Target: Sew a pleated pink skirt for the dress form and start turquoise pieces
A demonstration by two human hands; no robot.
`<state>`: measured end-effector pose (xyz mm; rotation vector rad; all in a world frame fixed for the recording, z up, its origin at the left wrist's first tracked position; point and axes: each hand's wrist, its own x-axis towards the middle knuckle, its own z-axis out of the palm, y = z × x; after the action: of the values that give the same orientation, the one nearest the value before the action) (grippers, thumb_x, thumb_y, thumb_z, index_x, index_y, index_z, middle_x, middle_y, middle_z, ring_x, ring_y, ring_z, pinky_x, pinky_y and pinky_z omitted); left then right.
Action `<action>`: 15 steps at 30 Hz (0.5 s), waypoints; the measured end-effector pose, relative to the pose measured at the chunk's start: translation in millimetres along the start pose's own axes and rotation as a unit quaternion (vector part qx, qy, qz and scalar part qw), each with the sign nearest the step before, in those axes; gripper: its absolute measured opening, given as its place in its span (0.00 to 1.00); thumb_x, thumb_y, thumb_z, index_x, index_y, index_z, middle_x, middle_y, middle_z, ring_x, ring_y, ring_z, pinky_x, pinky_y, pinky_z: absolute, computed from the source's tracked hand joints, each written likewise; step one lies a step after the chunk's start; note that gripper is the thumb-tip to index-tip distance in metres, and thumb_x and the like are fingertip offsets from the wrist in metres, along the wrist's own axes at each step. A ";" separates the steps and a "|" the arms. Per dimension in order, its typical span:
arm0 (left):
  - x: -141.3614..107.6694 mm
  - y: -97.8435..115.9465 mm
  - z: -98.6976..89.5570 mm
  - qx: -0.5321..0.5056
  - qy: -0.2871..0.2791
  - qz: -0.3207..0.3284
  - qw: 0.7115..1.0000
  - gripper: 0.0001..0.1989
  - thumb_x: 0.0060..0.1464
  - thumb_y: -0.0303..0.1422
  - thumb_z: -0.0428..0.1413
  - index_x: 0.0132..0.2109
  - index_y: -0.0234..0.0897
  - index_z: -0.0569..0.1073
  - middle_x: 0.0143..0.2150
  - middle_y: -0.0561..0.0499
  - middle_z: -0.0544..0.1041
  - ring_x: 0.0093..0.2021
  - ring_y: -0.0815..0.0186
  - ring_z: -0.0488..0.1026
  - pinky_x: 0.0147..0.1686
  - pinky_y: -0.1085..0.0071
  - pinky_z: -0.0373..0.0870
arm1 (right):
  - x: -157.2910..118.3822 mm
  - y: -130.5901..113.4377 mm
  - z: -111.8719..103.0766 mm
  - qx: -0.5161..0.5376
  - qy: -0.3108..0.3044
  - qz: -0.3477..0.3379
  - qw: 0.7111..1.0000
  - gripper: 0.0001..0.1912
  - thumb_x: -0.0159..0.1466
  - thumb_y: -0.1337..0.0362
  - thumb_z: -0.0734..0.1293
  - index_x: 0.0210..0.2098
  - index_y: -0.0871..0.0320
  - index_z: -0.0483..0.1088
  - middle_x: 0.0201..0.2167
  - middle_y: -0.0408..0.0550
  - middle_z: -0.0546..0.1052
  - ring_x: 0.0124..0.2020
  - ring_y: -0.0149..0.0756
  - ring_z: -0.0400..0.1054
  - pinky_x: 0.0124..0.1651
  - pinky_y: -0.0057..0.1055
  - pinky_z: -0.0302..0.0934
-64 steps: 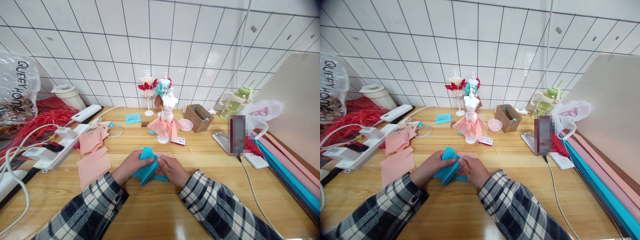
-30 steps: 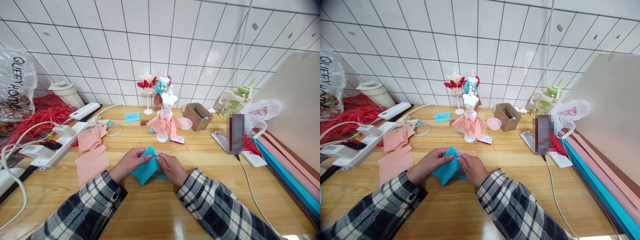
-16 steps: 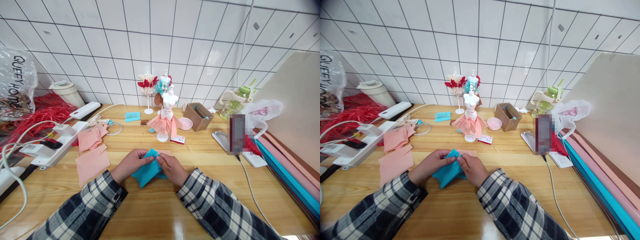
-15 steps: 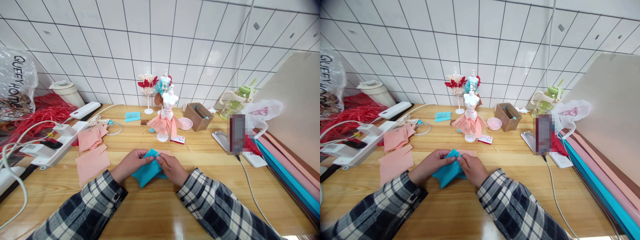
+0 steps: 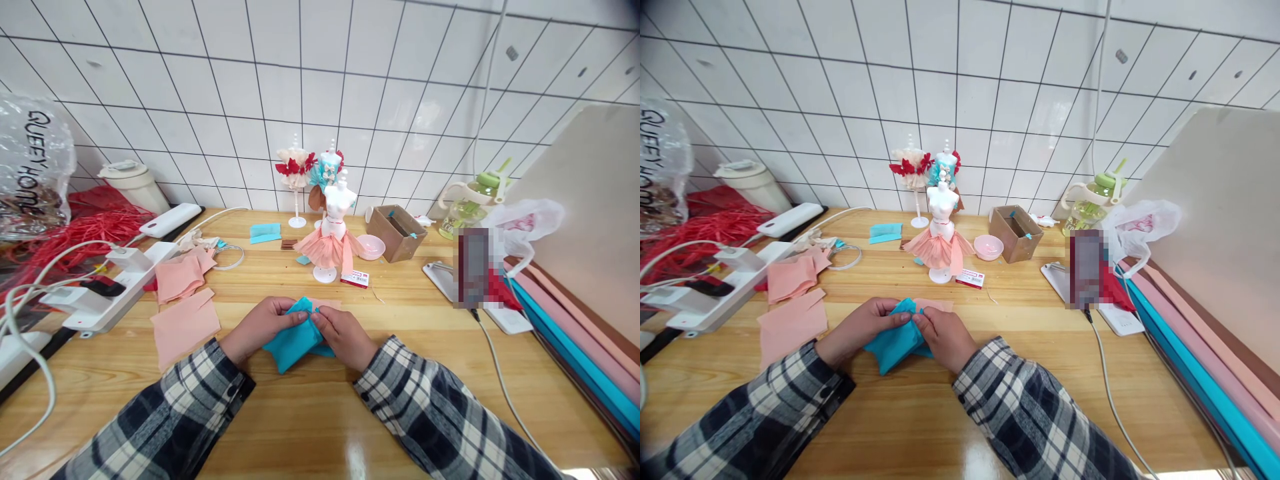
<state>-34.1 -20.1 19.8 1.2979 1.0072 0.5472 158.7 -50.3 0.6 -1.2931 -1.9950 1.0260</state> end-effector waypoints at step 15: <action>1.4 -1.7 -0.9 -0.033 0.008 0.000 0.999 0.18 0.45 0.44 0.63 0.36 0.34 0.79 0.34 0.51 0.81 0.33 0.61 0.75 0.34 0.69 0.70 | -0.4 5.1 9.0 0.172 -0.028 0.051 0.983 0.25 0.66 0.41 0.51 0.27 0.55 0.59 0.18 0.39 0.62 0.20 0.28 0.57 0.24 0.26 0.53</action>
<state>-34.6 -18.9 17.8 1.2360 0.9935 0.5865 154.5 -52.2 -8.7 -1.1966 -1.7069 1.3983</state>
